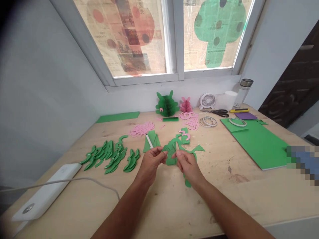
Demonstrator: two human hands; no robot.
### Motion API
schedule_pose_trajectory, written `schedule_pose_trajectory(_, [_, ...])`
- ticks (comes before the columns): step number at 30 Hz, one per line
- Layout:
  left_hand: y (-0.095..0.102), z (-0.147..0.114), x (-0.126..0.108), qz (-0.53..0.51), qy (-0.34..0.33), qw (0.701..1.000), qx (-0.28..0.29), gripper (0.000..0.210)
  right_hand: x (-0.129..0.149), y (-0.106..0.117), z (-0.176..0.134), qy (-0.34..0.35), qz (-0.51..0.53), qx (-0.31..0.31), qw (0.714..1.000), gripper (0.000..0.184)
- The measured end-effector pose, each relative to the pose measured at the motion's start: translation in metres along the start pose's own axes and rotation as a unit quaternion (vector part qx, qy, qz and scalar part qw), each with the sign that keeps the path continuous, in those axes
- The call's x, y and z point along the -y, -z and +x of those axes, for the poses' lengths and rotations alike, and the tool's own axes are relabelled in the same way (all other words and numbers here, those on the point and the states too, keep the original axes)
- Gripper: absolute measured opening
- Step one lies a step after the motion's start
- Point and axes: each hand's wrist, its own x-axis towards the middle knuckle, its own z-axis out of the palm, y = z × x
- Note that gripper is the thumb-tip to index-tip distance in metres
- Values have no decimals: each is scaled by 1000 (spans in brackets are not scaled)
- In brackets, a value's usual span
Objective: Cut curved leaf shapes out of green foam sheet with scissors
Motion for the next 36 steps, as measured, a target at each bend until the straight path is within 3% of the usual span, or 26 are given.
schedule_pose_trajectory(5, [0, 1, 0, 6, -12, 1000, -6, 18, -10, -1, 4, -25, -52, 25, 998, 46])
schedule_pose_trajectory(12, [0, 1, 1, 2, -3, 1000, -14, 20, -13, -1, 6, -71, -17, 40, 997, 49])
schedule_pose_trajectory(28, [-1, 1, 3, -15, -7, 1000, -24, 20, -15, -1, 8, -89, -16, 42, 995, 54])
schedule_pose_trajectory(36, [-2, -1, 3, -8, 1, 1000, 2, 20, -18, 0, 9, -90, -7, 44, 995, 54])
